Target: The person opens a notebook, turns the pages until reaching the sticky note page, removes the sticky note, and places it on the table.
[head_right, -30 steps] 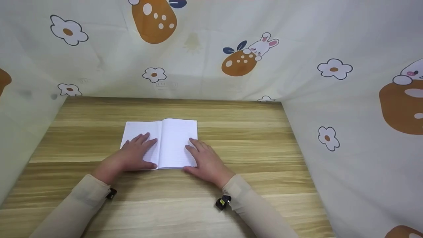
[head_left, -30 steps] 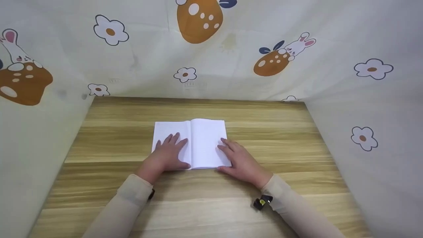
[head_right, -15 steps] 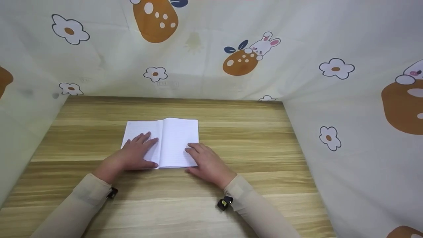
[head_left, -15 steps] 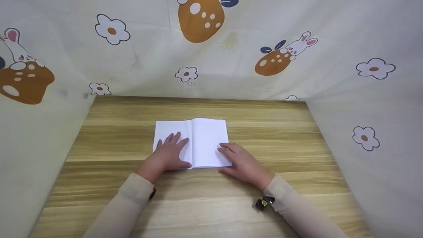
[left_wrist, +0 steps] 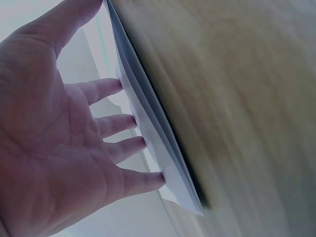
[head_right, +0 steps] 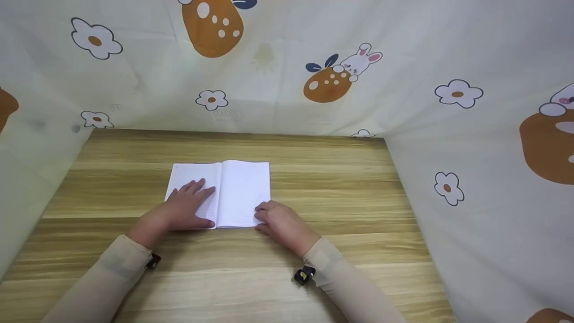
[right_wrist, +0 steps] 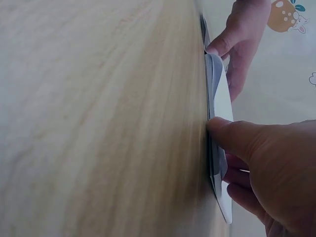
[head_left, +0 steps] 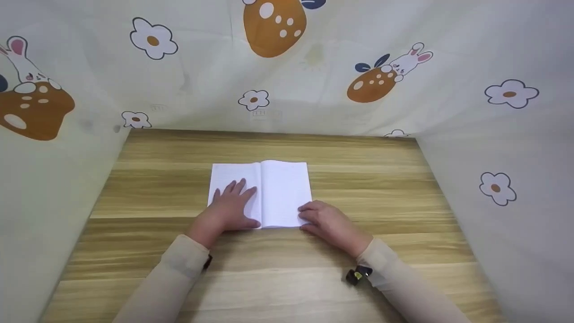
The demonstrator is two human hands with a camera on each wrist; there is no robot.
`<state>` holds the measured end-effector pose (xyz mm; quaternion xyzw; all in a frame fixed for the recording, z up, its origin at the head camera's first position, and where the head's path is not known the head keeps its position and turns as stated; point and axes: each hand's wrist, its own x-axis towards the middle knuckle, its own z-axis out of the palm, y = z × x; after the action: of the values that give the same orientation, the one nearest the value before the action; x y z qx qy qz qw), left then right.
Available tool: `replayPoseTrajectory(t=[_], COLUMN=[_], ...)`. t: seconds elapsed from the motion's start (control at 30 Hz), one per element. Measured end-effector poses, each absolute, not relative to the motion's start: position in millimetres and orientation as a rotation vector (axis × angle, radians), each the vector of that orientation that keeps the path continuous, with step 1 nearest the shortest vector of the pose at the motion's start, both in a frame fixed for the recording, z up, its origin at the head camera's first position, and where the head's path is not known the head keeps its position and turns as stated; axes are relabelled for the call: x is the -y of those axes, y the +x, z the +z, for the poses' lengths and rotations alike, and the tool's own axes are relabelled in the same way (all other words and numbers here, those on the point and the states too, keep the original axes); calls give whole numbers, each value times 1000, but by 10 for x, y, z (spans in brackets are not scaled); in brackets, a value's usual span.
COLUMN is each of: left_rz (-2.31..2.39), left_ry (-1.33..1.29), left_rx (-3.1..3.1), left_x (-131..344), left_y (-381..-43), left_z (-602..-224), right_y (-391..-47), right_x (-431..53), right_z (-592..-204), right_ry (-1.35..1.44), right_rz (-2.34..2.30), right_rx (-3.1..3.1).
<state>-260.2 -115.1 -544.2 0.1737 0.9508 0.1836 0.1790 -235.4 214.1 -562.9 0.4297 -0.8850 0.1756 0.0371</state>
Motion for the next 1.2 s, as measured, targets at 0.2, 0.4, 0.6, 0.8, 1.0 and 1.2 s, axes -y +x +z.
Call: replayPoseTrajectory(t=[0.2,0.4,0.6,0.8,1.0,1.2], left_rz=[520,521,520,507,514,512], left_ry=[488,478,471,490,489,483], left_rx=[-2687,-2680,-2674,-2686,-2685,-2689], left_x=[1158,1152,1149,1155,1154,1151], left_y=[-2598,-2609,-2612,-2628,-2621,-2604], left_z=[-5444,-5458,-5459,-5476,-5479,-5467], right_y=[-2370,-2411,-2436,-2427,-2419,-2429], right_x=[-2124,-2146,-2164,-2166,-2158,-2139], right_z=[-5571,-5551,-5531,-5527,-5541,-5574], right_ry=[1295,1296,1320,1352,1351,1345], right_rz=[582,619,651,577,550,542], right_rx=[2785,2816,2810,2772,2730,2663])
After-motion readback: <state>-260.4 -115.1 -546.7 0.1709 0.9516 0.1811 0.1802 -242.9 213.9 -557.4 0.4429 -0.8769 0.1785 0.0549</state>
